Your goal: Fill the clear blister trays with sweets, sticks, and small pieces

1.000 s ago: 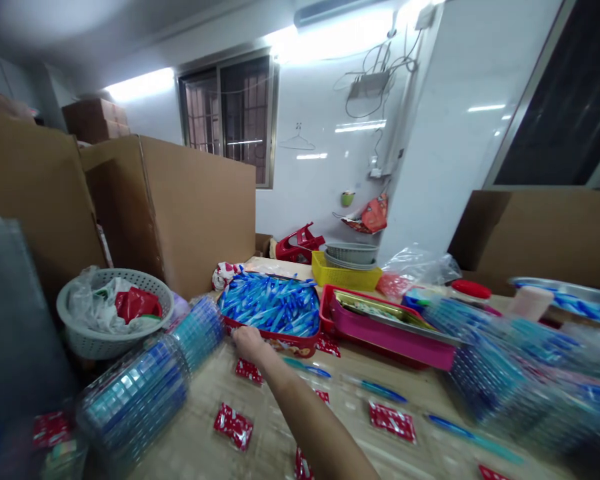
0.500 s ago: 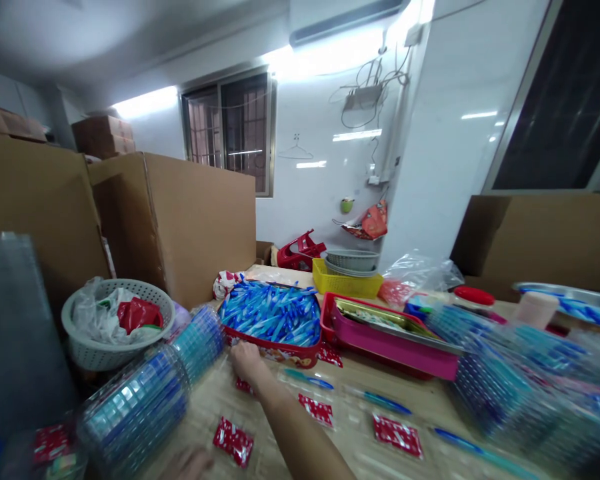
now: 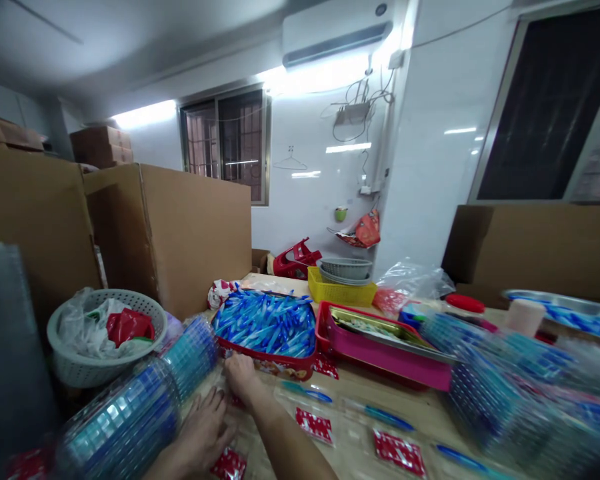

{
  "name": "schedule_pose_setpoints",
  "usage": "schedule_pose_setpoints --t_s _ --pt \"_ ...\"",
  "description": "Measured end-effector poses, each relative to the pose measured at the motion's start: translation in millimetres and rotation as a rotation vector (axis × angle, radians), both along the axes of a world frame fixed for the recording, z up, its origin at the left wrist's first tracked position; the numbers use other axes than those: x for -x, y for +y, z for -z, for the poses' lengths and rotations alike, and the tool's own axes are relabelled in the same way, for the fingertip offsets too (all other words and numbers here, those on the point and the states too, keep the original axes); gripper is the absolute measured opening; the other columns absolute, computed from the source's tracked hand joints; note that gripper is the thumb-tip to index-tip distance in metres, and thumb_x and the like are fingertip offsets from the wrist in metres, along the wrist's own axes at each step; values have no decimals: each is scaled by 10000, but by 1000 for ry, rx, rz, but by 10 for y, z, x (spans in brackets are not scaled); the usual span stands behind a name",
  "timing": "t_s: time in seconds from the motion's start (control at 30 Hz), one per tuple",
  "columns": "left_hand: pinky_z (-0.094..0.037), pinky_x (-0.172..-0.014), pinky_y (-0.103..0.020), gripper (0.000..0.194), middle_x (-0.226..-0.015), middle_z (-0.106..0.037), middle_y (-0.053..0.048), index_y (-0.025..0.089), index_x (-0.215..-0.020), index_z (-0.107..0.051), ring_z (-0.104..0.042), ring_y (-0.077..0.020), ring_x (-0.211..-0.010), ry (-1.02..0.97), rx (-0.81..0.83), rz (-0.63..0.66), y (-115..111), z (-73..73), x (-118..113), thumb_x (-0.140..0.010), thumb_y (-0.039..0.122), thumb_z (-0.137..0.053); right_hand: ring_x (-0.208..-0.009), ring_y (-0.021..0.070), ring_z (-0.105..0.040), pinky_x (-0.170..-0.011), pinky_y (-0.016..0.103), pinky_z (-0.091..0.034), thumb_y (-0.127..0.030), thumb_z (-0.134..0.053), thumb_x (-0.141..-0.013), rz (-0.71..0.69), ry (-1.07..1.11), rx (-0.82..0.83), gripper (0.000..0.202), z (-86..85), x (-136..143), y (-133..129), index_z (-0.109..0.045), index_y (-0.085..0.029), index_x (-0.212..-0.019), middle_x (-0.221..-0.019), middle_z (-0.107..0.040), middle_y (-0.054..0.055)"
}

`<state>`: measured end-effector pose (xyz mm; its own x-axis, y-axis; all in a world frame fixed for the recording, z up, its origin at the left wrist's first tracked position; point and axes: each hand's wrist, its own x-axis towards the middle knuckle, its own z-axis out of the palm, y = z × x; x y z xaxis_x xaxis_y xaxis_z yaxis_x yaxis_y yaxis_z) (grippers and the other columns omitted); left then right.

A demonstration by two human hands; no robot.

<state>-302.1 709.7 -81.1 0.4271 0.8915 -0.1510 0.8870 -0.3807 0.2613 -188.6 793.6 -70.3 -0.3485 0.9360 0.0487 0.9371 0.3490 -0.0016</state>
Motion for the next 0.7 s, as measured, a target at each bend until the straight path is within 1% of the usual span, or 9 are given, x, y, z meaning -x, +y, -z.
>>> schedule_pose_setpoints --t_s 0.07,0.2,0.27,0.4,0.5,0.57,0.7 --pt "-125 -1134 -524 689 -1467 -321 -178 38 -1380 -344 -168 -322 -1392 -4 -1 4 -3 -11 -5 -801 411 -337 -964 289 -654 -785 371 -536 -87 -507 -794 11 -37 19 254 -17 10 -6 -682 -86 -978 -1035 -680 201" --pt "-107 -1133 -527 705 -1458 -328 -198 26 -1373 -352 -184 -331 -1387 1 -18 0 -7 -19 -28 -799 434 -340 -935 272 -671 -773 367 -544 -130 -549 -782 20 -112 80 224 -52 13 20 -702 -136 -946 -939 -718 163" --pt "-101 -1132 -530 713 -1461 -321 -199 29 -1377 -345 -188 -331 -1386 11 -21 5 -10 -30 -36 -795 439 -344 -938 274 -672 -783 374 -543 -162 -572 -769 32 -145 114 224 -74 -30 37 -703 -153 -950 -952 -720 154" --pt "-101 -1128 -536 718 -1469 -311 -181 37 -1394 -311 -192 -327 -1385 45 0 9 -34 -87 -44 -791 426 -350 -962 295 -663 -794 401 -543 -216 -581 -753 62 -186 179 279 -142 -232 41 -692 -140 -998 -1013 -709 158" --pt "-102 -1126 -537 713 -1458 -339 -176 50 -1402 -298 -221 -324 -1377 40 -18 9 -62 -138 -45 -790 411 -354 -938 300 -670 -763 390 -550 -222 -607 -720 72 -188 213 313 -197 -418 27 -687 -135 -1011 -1001 -710 161" --pt "-104 -1123 -540 715 -1448 -356 -180 50 -1401 -299 -236 -325 -1372 35 -24 14 -77 -165 -45 -787 410 -361 -945 299 -666 -762 381 -546 -208 -621 -706 59 -183 208 311 -218 -518 12 -688 -140 -1002 -1003 -708 163" --pt "-106 -1121 -546 722 -1453 -344 -183 43 -1405 -283 -228 -328 -1374 40 -14 15 -88 -183 -42 -784 402 -362 -985 288 -647 -790 369 -520 -137 -569 -743 27 -166 137 282 -206 -637 -80 -674 -146 -1005 -1025 -694 162"
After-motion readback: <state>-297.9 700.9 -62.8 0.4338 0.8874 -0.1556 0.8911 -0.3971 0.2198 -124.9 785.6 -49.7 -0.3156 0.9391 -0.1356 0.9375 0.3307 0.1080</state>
